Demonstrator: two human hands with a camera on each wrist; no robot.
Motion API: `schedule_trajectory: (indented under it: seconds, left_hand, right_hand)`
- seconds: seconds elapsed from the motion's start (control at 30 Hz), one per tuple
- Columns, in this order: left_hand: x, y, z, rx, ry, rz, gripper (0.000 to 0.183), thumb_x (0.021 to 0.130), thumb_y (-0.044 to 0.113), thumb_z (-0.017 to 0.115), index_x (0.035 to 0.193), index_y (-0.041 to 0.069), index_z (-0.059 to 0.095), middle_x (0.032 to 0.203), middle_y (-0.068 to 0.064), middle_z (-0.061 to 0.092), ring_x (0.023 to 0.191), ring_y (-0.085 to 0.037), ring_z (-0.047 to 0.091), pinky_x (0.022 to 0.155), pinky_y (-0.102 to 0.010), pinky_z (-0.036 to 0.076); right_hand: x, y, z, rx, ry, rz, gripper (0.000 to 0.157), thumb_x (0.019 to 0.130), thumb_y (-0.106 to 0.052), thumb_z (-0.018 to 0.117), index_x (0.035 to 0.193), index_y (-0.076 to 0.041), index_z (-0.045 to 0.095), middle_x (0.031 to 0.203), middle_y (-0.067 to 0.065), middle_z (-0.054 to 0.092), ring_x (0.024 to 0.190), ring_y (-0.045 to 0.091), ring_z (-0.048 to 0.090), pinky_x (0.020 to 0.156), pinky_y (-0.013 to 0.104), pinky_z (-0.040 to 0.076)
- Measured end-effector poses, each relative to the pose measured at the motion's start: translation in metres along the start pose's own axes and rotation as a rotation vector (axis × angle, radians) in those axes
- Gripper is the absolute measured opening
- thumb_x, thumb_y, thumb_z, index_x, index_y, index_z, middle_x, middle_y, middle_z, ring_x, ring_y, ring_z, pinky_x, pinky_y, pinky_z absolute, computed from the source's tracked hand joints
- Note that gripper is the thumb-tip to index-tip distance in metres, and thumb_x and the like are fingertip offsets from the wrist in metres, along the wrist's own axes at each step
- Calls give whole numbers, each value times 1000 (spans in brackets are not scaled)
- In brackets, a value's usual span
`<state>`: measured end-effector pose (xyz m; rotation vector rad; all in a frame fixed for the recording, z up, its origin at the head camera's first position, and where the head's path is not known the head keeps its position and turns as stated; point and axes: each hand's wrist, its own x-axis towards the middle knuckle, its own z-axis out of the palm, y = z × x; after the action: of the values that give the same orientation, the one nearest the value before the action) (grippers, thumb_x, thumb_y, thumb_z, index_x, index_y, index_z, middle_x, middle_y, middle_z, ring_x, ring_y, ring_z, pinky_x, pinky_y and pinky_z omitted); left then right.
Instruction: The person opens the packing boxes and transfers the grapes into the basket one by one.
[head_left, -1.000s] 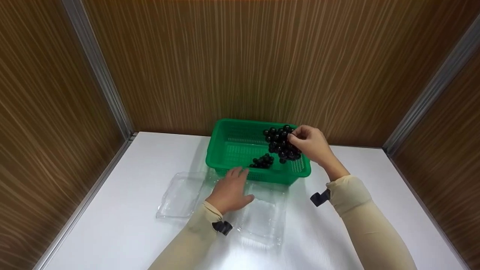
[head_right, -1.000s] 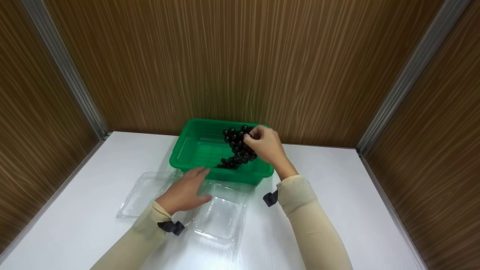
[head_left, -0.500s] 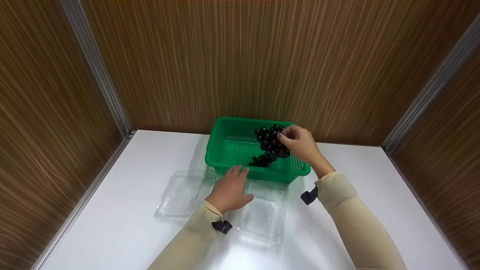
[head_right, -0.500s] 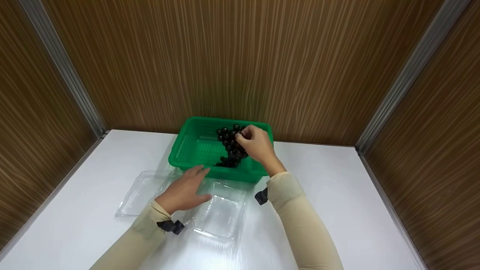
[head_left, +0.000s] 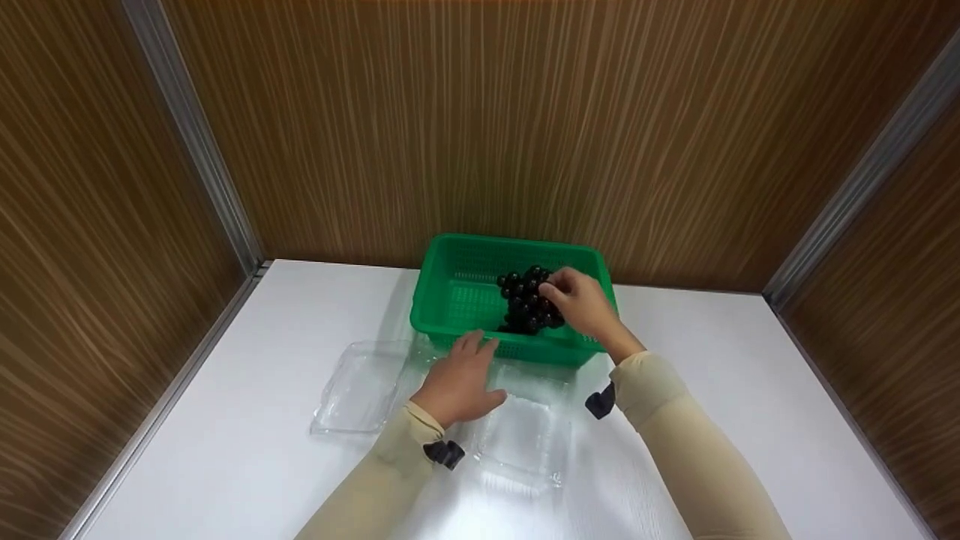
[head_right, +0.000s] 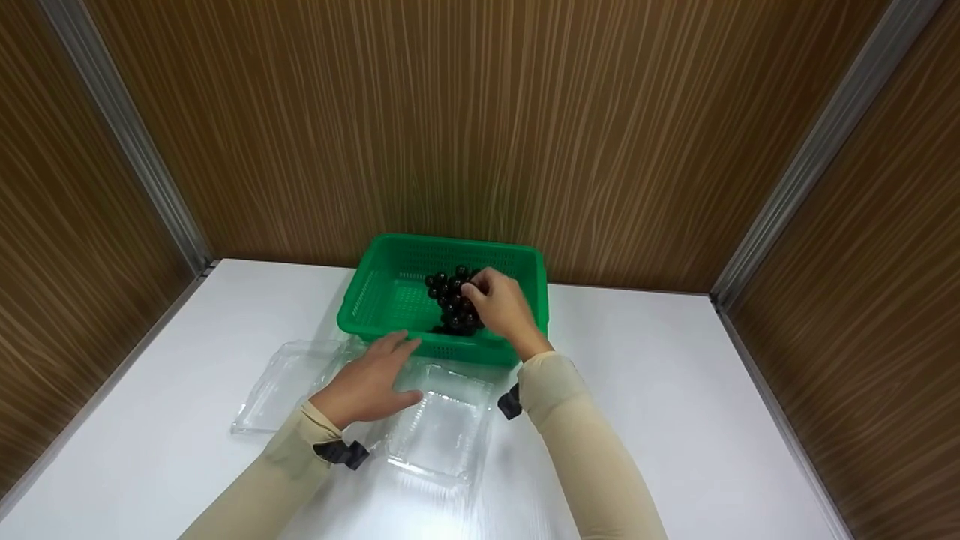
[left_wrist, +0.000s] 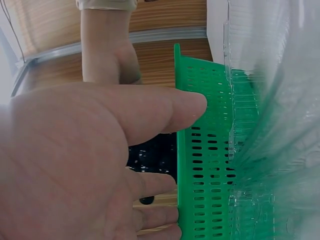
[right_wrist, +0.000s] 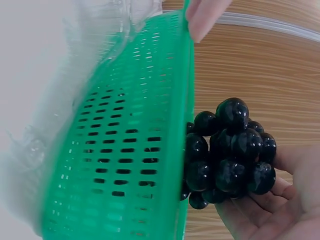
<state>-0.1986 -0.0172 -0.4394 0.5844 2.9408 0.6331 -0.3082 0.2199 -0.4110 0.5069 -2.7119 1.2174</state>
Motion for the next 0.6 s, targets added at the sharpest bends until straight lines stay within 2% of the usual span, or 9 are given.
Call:
schedule_trajectory:
  seconds: [0.47,0.6]
  left_hand:
    - [3,1,2,-3,-21,-9,81,95,42,72,161,9,36,168,-18,25,156,-35,22,107,-61,45]
    - [3,2,2,-8,-26,-11,82,95,42,72,161,9,36,169,-17,24,157,-35,20,107,-59,47]
  right_hand:
    - [-1,6,12,-16,-29,18,31,107,-33,58,118,-6,67,104,9,68,88,22,58,83,41,50]
    - [-3,9,13,14,-27,23,31,107,-33,58,123,-7,65,113,10,68,100,24,61,91,45,51]
